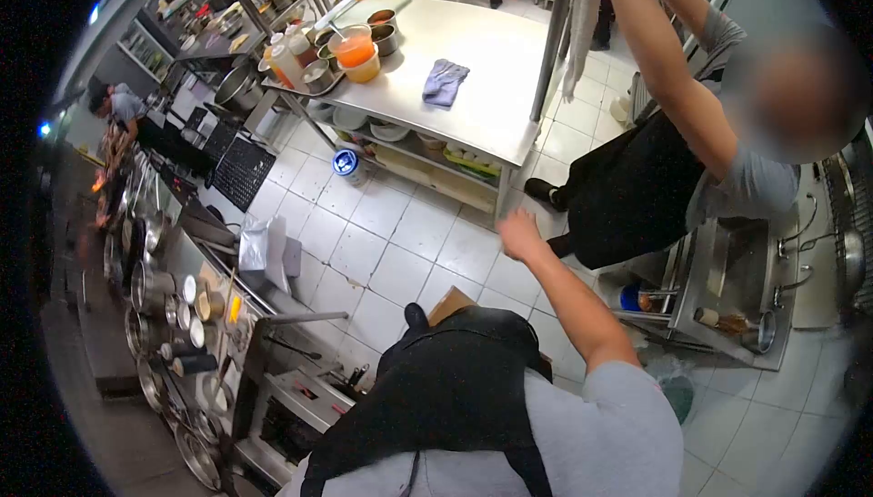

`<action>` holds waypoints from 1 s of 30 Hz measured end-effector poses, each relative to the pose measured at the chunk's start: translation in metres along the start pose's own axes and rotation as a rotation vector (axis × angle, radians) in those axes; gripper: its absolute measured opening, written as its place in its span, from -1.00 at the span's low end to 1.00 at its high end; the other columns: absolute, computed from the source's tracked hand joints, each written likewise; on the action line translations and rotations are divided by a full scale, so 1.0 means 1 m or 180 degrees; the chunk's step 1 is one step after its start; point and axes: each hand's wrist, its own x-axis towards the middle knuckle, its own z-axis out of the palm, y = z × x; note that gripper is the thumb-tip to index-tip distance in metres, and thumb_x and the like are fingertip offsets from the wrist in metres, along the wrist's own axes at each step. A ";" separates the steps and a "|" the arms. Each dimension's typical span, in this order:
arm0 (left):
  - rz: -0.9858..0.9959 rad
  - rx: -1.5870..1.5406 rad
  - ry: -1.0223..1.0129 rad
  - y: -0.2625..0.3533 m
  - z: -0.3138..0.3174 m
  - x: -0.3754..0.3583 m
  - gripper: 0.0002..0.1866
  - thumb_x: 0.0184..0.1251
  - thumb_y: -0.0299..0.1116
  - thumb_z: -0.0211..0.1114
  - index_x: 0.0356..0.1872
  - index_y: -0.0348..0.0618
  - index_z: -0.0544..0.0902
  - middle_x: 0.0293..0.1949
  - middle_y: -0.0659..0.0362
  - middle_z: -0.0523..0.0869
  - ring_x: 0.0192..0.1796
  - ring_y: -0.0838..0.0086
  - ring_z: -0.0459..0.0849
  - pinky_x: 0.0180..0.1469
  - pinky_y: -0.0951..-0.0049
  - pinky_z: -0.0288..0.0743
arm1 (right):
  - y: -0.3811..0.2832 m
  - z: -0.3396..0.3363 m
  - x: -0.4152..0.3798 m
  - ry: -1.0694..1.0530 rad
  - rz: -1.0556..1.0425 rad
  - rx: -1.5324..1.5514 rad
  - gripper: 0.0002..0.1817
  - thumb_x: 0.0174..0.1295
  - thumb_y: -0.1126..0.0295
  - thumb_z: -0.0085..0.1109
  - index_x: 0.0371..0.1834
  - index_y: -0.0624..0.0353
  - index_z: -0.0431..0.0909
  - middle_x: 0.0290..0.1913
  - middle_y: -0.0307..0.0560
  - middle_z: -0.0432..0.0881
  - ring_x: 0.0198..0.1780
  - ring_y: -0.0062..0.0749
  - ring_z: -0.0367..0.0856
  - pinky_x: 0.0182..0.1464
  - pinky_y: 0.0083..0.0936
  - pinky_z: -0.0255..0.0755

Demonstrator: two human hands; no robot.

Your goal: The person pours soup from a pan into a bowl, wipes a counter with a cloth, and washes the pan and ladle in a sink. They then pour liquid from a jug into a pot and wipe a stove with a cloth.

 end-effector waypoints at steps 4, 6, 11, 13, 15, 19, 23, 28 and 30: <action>0.1048 0.1128 0.0188 0.019 -0.102 0.097 -0.53 0.23 -0.04 0.30 -0.09 -0.29 0.63 -0.15 -0.16 0.71 -0.09 -0.01 0.69 -0.01 0.10 0.55 | -0.007 0.116 -0.049 0.0033 0.1284 0.2285 -0.57 0.15 0.12 0.21 -0.07 0.25 0.63 -0.12 0.22 0.66 -0.05 0.13 0.61 0.07 -0.17 0.47; 0.0570 0.2218 0.0049 0.054 -0.156 0.171 -0.45 0.19 0.02 0.30 -0.04 -0.31 0.63 -0.04 -0.27 0.65 0.04 -0.06 0.64 0.05 0.11 0.53 | -0.013 0.168 -0.080 -0.0508 0.1380 0.1811 -0.58 0.15 0.12 0.20 -0.08 0.23 0.63 -0.14 0.19 0.68 -0.05 0.09 0.63 0.05 -0.22 0.49; 0.1745 0.0944 0.1059 0.298 -0.249 0.239 -0.44 0.39 -0.04 0.15 0.04 -0.47 0.55 -0.06 -0.32 0.64 0.04 -0.12 0.61 0.07 0.09 0.48 | -0.032 0.299 -0.160 -0.1748 0.1795 0.3300 -0.65 0.06 0.14 0.27 -0.26 0.21 0.66 -0.29 0.11 0.69 -0.37 -0.31 0.71 -0.29 -0.41 0.61; 0.2283 0.0103 0.0789 0.400 -0.255 0.244 -0.49 0.43 -0.02 0.11 0.02 -0.36 0.58 -0.07 -0.23 0.67 0.02 0.01 0.65 0.06 0.19 0.49 | -0.051 0.310 -0.175 -0.1671 0.1020 0.2078 -0.67 0.06 0.17 0.26 -0.23 0.18 0.67 -0.25 0.06 0.71 -0.30 -0.26 0.72 -0.22 -0.42 0.63; 0.2490 -0.0263 0.0479 0.475 -0.239 0.301 -0.53 0.47 -0.04 0.06 0.02 -0.31 0.58 -0.13 -0.19 0.68 -0.08 0.06 0.68 -0.03 0.22 0.53 | -0.071 0.300 -0.180 -0.1731 0.1266 0.2193 -0.67 -0.02 0.25 0.29 -0.18 0.12 0.68 -0.22 0.03 0.72 -0.22 -0.16 0.71 -0.14 -0.31 0.61; 0.1336 -0.1634 -0.0721 0.616 -0.217 0.276 -0.48 0.36 0.03 0.21 0.04 -0.26 0.55 -0.36 0.02 0.65 -0.29 0.27 0.63 -0.25 0.27 0.56 | -0.085 0.344 -0.195 -0.1373 0.2170 0.3894 -0.69 0.20 0.26 0.17 -0.10 0.23 0.64 -0.24 0.05 0.69 -0.30 -0.20 0.69 -0.36 -0.29 0.62; 0.1542 -0.1133 -0.0163 0.683 -0.173 0.305 -0.32 0.28 0.12 0.23 0.07 -0.42 0.52 -0.27 -0.03 0.67 -0.25 0.23 0.64 -0.17 0.25 0.58 | -0.098 0.245 -0.167 -0.0724 0.3793 0.4984 -0.76 0.27 0.34 0.09 -0.12 0.23 0.63 -0.38 -0.09 0.64 -0.43 -0.32 0.63 -0.55 -0.42 0.52; 0.1387 -0.0474 0.0221 0.737 -0.129 0.395 -0.17 0.30 0.23 0.07 0.14 -0.52 0.46 0.09 -0.32 0.58 0.22 -0.14 0.52 0.25 0.04 0.39 | -0.103 0.184 -0.166 0.0328 0.4313 0.5351 -0.86 0.28 0.50 0.01 -0.20 0.27 0.55 -0.37 -0.08 0.63 -0.43 -0.41 0.61 -0.45 -0.46 0.56; 0.1454 -0.0130 0.0456 0.767 -0.111 0.402 -0.17 0.32 0.25 0.02 0.17 -0.49 0.46 0.17 -0.30 0.54 0.24 -0.07 0.52 0.31 0.14 0.35 | -0.112 0.177 -0.163 0.0572 0.4413 0.5284 -0.86 0.33 0.41 0.05 -0.16 0.22 0.55 -0.36 -0.07 0.63 -0.44 -0.39 0.62 -0.43 -0.43 0.60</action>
